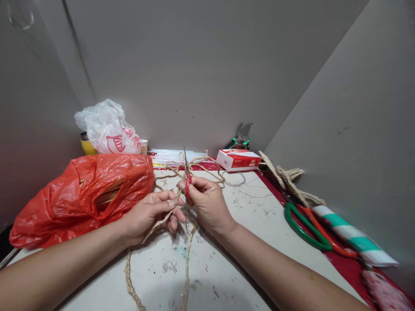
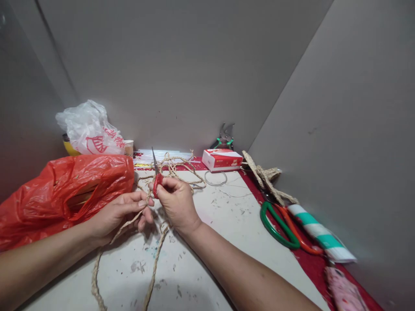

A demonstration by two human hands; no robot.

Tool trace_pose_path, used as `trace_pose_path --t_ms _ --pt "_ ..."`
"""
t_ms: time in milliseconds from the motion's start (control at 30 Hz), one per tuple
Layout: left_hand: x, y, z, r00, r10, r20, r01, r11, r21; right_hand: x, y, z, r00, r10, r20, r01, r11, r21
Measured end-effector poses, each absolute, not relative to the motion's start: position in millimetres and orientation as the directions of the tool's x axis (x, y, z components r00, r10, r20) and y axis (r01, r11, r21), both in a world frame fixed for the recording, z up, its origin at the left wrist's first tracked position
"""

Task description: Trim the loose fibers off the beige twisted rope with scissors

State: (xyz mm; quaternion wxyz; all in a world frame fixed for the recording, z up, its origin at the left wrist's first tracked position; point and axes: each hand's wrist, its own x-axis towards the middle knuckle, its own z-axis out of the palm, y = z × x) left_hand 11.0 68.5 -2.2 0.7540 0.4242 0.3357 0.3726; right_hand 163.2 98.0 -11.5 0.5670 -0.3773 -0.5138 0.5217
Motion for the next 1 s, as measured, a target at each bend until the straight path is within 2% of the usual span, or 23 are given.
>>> trace_pose_path --t_ms 100,300,500,633,733,833,900,1000 --pt "11 69 -5 0.504 0.843 -0.185 -0.281 0.363 0.889 163 96 -11 -0.106 0.98 0.171 -0.171 0.151 -0.974" --pt "11 68 -2 0.462 0.876 -0.136 -0.31 0.304 0.901 164 98 -12 -0.208 0.967 0.144 -0.208 0.1 -0.973" --pt "11 67 -2 0.413 0.902 -0.122 -0.277 0.253 0.927 167 101 -10 -0.164 0.977 0.137 -0.216 0.1 -0.971" --pt "11 68 -3 0.382 0.918 -0.106 -0.263 0.218 0.94 170 103 -8 -0.082 0.978 0.192 -0.194 0.173 -0.966" --pt "11 68 -1 0.343 0.934 -0.1 -0.247 0.192 0.95 174 104 -7 -0.026 0.963 0.269 -0.077 0.266 -0.961" --pt "11 69 2 0.329 0.941 -0.084 -0.252 0.173 0.952 178 104 -7 -0.145 0.917 0.371 0.069 0.384 -0.921" --pt "10 70 2 0.328 0.942 -0.079 -0.267 0.172 0.948 182 104 -9 -0.253 0.864 0.436 0.184 0.485 -0.855" --pt "10 70 2 0.306 0.948 -0.086 -0.293 0.18 0.939 189 108 -12 -0.357 0.77 0.528 0.357 0.635 -0.685"
